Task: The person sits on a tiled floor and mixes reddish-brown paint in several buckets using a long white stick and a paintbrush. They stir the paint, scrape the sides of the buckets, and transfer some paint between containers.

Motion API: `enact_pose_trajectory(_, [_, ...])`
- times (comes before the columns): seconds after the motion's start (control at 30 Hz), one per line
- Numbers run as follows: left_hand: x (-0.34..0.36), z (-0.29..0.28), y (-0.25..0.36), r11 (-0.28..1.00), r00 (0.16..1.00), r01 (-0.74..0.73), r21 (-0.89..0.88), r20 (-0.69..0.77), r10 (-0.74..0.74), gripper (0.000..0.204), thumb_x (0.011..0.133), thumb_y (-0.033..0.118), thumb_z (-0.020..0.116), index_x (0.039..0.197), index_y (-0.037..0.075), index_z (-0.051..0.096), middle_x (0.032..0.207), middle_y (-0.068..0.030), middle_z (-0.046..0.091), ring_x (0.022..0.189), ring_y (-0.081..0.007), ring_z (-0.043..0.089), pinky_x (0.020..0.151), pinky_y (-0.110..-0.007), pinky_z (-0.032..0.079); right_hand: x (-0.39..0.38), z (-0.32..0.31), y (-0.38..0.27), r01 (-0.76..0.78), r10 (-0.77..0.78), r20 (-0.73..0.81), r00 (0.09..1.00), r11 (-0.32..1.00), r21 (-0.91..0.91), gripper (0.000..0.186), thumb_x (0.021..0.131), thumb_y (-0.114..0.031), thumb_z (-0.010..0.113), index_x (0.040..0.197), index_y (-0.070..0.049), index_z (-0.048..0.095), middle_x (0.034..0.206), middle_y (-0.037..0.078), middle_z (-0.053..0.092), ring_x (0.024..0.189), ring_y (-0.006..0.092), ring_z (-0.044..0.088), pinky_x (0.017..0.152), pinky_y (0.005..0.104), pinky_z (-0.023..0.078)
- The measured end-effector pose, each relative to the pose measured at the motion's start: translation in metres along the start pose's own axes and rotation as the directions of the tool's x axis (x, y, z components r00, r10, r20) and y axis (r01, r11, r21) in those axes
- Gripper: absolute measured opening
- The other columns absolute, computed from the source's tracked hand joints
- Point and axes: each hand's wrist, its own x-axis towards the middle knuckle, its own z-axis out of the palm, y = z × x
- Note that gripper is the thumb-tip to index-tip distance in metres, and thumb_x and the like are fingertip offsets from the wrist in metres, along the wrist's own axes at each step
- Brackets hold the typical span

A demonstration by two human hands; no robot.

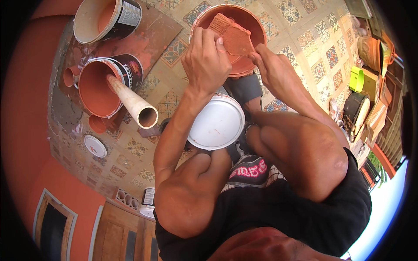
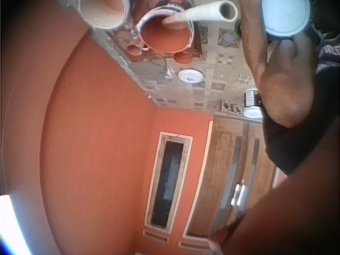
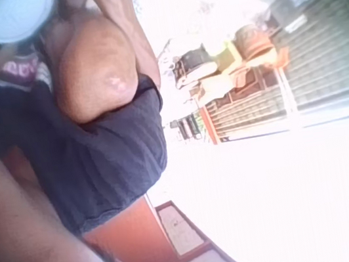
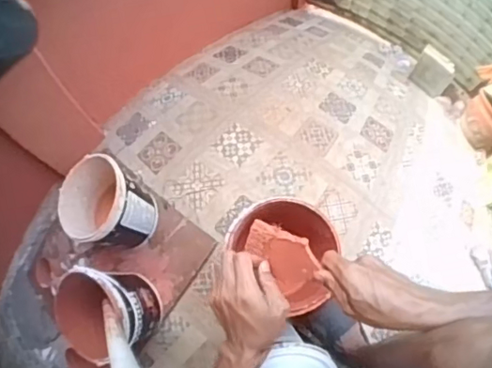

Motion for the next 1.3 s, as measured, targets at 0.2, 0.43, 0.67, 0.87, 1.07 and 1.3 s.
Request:
enact_pose_trajectory(0.2, [-0.005,0.005,-0.002,0.997,0.996,-0.076,0.014,0.038,0.075,0.007,0.086,0.001,0.061,0.09,0.001,0.055,0.09,-0.0145,0.056,0.079,-0.0351,0.061,0.064,-0.046,0.048,0.001,0.003,0.003,-0.052,0.052,0.012,0.999,0.997,0.05,0.023,0.108,-0.021,0.053,0.1,0.001,0.056,0.072,0.027,0.063,0.07,0.0501,0.061,0.059,0.0536,0.044])
enact_pose_trajectory(0.43, [-0.005,0.004,-0.005,0.996,0.997,-0.056,-0.065,0.057,0.06,0.008,0.087,-0.001,0.062,0.09,0.001,0.055,0.09,-0.0154,0.056,0.079,-0.0362,0.061,0.064,-0.046,0.048,0.001,0.003,0.003,-0.051,0.05,0.005,0.999,0.99,0.131,0.023,0.108,-0.02,0.052,0.101,0.001,0.058,0.075,0.026,0.065,0.072,0.0493,0.063,0.061,0.0532,0.046])
enact_pose_trajectory(0.67, [0.002,0.004,-0.007,0.961,0.981,0.187,-0.205,-0.007,-0.193,0.006,0.093,0.004,0.061,0.093,0.0,0.056,0.09,-0.0142,0.057,0.073,-0.033,0.06,0.066,-0.044,0.047,0.001,0.0,0.005,-0.022,0.022,0.018,1.0,1.0,0.004,0.023,0.109,-0.02,0.052,0.101,0.001,0.057,0.075,0.026,0.063,0.069,0.0484,0.061,0.06,0.0522,0.045])
enact_pose_trajectory(0.87, [-0.008,-0.003,-0.019,0.864,0.93,0.308,-0.398,-0.064,-0.362,0.009,0.099,0.006,0.057,0.1,0.0,0.063,0.089,-0.0115,0.056,0.08,-0.0274,0.055,0.075,-0.041,0.045,0.0,-0.015,0.008,-0.134,0.133,-0.024,0.991,0.987,-0.089,0.04,0.11,-0.034,0.048,0.097,0.002,0.06,0.068,0.019,0.06,0.054,0.0373,0.056,0.053,0.0438,0.044])
enact_pose_trajectory(1.07, [-0.001,0.009,-0.044,0.999,0.982,0.028,0.027,-0.187,-0.023,0.027,0.102,0.01,0.054,0.126,0.001,0.064,0.119,-0.0161,0.058,0.104,-0.0322,0.054,0.094,-0.044,0.043,-0.006,-0.046,0.018,-0.373,0.363,0.221,0.905,0.928,0.006,0.045,0.112,-0.038,0.044,0.091,-0.002,0.06,0.061,0.001,0.045,0.048,0.0105,0.045,0.044,0.0298,0.04])
enact_pose_trajectory(1.3, [0.004,0.029,-0.06,0.991,0.983,0.102,-0.087,-0.141,-0.114,0.037,0.098,0.002,0.052,0.134,0.001,0.063,0.122,-0.0172,0.066,0.115,-0.0385,0.057,0.102,-0.049,0.043,0.0,-0.069,0.039,-0.249,0.349,0.32,0.881,0.917,-0.312,0.057,0.111,-0.047,0.041,0.089,0.003,0.059,0.067,0.009,0.051,0.061,0.0203,0.049,0.06,0.04,0.045])
